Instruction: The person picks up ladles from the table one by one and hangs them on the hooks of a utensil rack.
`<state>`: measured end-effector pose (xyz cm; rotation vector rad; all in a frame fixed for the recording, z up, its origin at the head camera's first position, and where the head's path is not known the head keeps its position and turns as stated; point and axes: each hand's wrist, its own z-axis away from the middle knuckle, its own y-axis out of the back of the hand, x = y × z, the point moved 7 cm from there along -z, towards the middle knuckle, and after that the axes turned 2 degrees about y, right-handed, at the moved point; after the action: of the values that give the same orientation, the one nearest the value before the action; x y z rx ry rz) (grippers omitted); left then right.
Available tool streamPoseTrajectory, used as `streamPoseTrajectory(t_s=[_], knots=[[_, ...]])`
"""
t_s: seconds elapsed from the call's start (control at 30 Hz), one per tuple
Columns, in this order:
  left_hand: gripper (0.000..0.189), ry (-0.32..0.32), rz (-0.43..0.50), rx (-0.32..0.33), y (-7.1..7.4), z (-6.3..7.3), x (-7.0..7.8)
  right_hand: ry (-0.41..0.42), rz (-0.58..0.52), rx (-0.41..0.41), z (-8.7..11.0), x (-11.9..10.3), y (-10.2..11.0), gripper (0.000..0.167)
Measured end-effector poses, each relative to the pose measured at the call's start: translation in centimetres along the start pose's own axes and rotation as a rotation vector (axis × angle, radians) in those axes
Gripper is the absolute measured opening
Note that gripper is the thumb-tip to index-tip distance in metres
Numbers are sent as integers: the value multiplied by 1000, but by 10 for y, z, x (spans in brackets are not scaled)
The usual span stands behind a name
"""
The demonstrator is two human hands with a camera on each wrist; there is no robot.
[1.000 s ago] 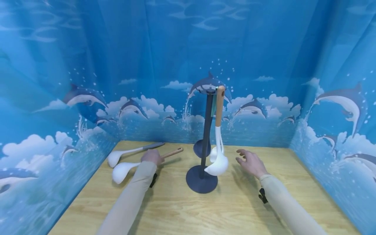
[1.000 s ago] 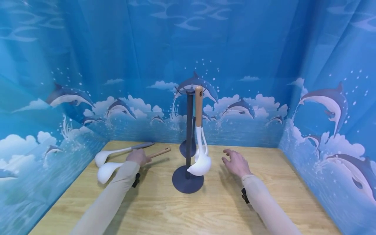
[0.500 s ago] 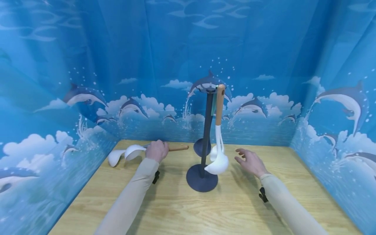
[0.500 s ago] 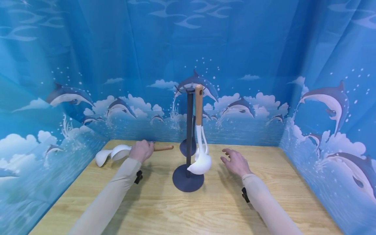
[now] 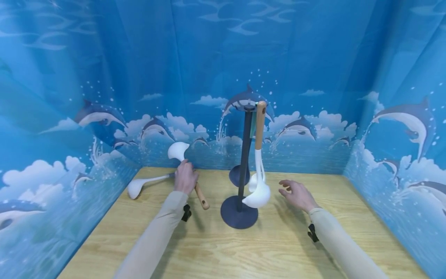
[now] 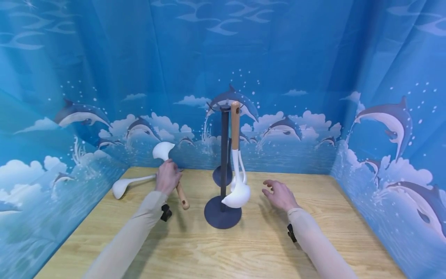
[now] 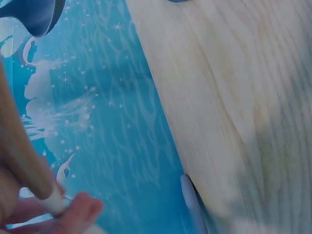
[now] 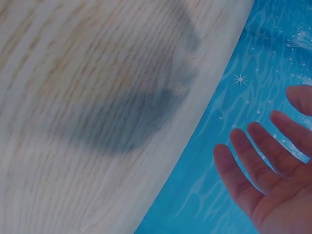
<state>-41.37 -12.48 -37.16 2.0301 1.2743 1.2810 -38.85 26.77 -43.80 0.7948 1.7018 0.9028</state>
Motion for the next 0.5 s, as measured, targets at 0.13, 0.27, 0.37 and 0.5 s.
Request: streamPoseTrajectory(t_s=[0.13, 0.27, 0.37, 0.5], knots=[[21, -19, 108, 98, 5, 2, 6, 2, 0, -10, 0, 2, -2, 41], [31, -21, 184, 186, 10, 3, 11, 4, 2, -20, 0, 2, -3, 37], [30, -35, 214, 254, 15, 3, 13, 4, -2, -33, 1, 1, -3, 35], [25, -77, 252, 328, 20, 2, 16, 3, -12, -38, 1, 0, -3, 35]])
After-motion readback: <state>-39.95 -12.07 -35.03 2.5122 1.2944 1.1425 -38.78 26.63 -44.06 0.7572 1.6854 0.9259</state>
